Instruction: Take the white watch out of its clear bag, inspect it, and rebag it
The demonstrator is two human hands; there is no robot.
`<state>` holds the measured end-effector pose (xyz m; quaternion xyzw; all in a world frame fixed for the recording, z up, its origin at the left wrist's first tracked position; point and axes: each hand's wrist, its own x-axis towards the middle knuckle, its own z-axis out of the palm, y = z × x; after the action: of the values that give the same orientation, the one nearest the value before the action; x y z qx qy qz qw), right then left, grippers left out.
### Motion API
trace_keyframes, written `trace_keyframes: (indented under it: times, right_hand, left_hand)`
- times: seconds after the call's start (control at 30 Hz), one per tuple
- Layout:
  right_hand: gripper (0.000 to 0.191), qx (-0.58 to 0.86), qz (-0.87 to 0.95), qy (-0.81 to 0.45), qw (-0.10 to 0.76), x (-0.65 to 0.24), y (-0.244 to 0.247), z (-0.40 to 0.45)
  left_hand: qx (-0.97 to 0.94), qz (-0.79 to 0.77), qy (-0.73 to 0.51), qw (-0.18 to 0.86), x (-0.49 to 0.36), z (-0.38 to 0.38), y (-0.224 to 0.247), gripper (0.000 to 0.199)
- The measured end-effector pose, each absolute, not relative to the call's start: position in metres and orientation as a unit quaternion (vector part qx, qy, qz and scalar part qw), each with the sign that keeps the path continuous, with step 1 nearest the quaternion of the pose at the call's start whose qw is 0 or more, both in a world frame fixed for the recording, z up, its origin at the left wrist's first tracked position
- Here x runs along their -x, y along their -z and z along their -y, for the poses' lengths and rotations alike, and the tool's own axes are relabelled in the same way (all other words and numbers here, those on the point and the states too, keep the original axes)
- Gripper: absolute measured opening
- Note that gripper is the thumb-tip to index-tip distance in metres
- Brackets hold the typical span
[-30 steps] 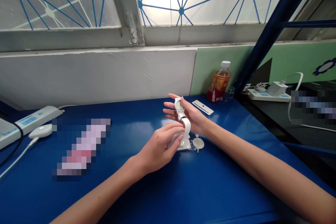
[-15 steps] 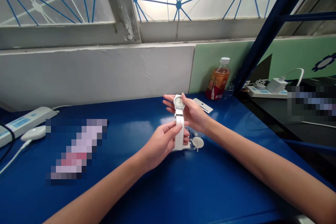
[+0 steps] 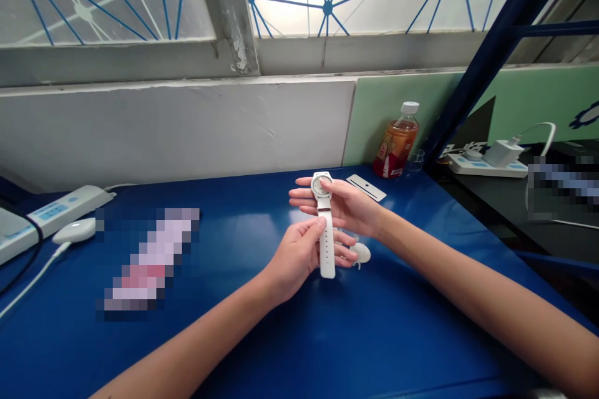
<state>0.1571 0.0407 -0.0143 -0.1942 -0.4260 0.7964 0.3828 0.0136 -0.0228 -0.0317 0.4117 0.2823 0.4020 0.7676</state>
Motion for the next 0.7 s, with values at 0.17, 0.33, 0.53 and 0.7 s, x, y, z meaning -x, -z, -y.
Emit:
trace_keyframes:
  times: [0.17, 0.33, 0.53, 0.7]
  right_hand:
    - [0.037, 0.164, 0.401, -0.821, 0.371, -0.156, 0.005, -0.036]
    - [0.046, 0.151, 0.407, -0.83, 0.35, -0.156, 0.001, -0.034]
    - [0.03, 0.182, 0.435, -0.809, 0.35, -0.159, 0.006, -0.038]
    - [0.031, 0.179, 0.443, -0.806, 0.348, -0.162, 0.008, -0.042]
  left_hand:
    - [-0.38, -0.258, -0.354, 0.815, -0.015, 0.024, 0.028, 0.036]
    - [-0.382, -0.299, -0.361, 0.796, -0.014, 0.024, 0.025, 0.037]
    - [-0.392, -0.342, -0.35, 0.779, -0.016, 0.027, 0.023, 0.045]
    - [-0.379, -0.308, -0.344, 0.802, -0.017, 0.028, 0.024, 0.039]
